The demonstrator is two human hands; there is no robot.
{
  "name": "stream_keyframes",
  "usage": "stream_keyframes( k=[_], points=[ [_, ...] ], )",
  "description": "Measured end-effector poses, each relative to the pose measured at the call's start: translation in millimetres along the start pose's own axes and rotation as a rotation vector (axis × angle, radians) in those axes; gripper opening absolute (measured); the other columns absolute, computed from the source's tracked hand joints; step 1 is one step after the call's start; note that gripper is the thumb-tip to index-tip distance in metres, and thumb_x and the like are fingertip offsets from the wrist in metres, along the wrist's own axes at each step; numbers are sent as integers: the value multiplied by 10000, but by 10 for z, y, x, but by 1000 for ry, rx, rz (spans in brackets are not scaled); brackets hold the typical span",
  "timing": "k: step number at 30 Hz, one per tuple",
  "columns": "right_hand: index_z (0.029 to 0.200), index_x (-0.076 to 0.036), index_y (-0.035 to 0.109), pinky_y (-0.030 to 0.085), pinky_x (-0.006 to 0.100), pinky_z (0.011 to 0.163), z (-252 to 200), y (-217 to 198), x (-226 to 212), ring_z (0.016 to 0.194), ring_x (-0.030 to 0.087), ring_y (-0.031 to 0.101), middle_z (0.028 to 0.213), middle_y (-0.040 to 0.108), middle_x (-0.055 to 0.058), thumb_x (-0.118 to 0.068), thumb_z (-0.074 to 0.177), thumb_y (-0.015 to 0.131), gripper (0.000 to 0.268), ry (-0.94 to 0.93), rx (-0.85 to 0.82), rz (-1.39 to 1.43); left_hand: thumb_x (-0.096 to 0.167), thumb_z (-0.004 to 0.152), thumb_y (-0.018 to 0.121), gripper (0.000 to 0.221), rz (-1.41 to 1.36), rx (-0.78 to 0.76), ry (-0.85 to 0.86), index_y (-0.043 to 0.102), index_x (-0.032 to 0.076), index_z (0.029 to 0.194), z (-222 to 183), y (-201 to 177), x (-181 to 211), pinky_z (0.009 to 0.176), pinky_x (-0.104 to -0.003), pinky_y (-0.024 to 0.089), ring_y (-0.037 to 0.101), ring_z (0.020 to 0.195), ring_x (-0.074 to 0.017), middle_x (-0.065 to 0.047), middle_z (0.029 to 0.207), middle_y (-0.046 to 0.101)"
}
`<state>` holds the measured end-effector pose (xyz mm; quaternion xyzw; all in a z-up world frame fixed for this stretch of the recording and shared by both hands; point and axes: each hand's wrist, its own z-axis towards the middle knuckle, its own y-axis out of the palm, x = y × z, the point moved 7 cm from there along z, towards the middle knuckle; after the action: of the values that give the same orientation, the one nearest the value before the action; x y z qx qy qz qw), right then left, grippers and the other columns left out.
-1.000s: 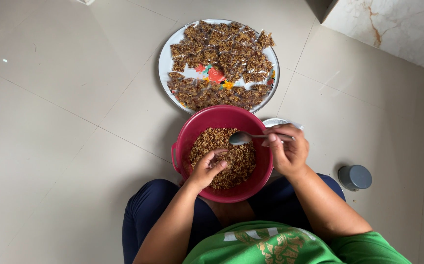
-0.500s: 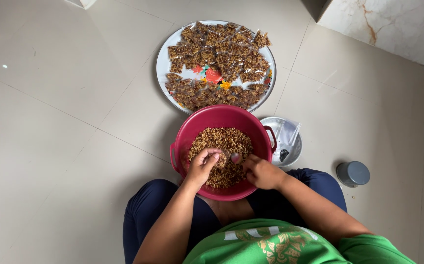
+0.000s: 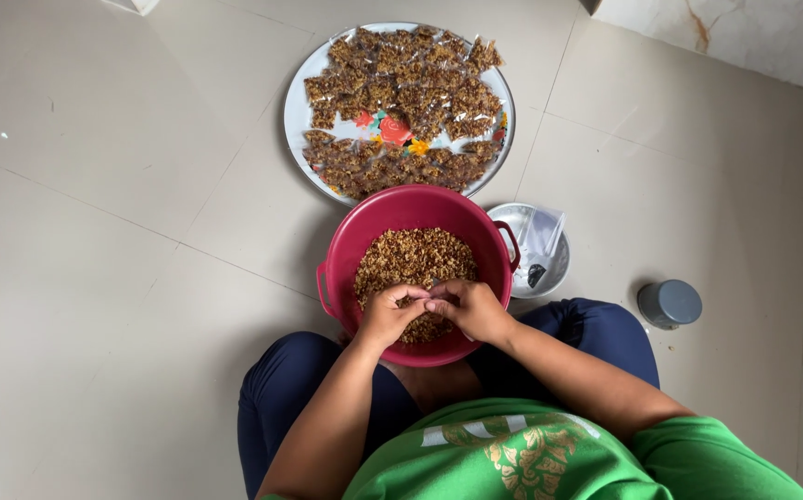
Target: Packaging small grains or seeds into individual plastic bags using a spoon.
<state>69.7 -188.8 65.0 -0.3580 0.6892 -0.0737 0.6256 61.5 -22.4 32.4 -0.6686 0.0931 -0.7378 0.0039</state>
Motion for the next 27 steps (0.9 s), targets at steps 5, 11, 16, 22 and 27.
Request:
stream_keyframes(
  k=[5, 11, 16, 22, 27],
  points=[
    [908, -195, 789, 565, 228, 691, 2, -19, 93, 389, 164, 666, 294, 527, 26, -436, 996, 636, 300, 171, -70, 103, 191, 909, 775, 123, -10, -22, -92, 822, 116, 994, -16, -5, -18, 792, -354, 572, 736, 855, -175, -83, 845, 796],
    [937, -192, 840, 577, 396, 785, 152, -35, 262, 844, 333, 765, 781, 792, 103, -366, 885, 798, 186, 153, 33, 57, 217, 950, 773, 393, -316, -94, -199, 629, 53, 1277, 9, 145, -457, 826, -357, 616, 741, 938, -239, -149, 1026, 749],
    [955, -136, 831, 567, 368, 791, 212, -184, 358, 790, 244, 725, 763, 773, 94, -314, 888, 810, 191, 134, 80, 179, 188, 910, 807, 387, -363, -266, -280, 622, 6, 1198, -30, 296, -524, 736, -330, 641, 732, 825, -221, -166, 945, 738],
    [950, -72, 831, 547, 324, 741, 240, -220, 369, 715, 169, 666, 706, 745, 102, -244, 898, 813, 181, 63, 68, 336, 222, 925, 787, 267, -297, -232, -235, 658, 33, 1063, -10, 254, -394, 610, -262, 591, 705, 674, -167, -134, 813, 727],
    [983, -49, 823, 549, 360, 759, 212, -339, 189, 745, 189, 668, 756, 767, 160, -232, 915, 796, 197, 4, 81, 274, 335, 976, 736, 324, -128, -261, -258, 681, 19, 929, -24, 192, -373, 461, -227, 525, 636, 517, -135, -147, 700, 719]
  ],
)
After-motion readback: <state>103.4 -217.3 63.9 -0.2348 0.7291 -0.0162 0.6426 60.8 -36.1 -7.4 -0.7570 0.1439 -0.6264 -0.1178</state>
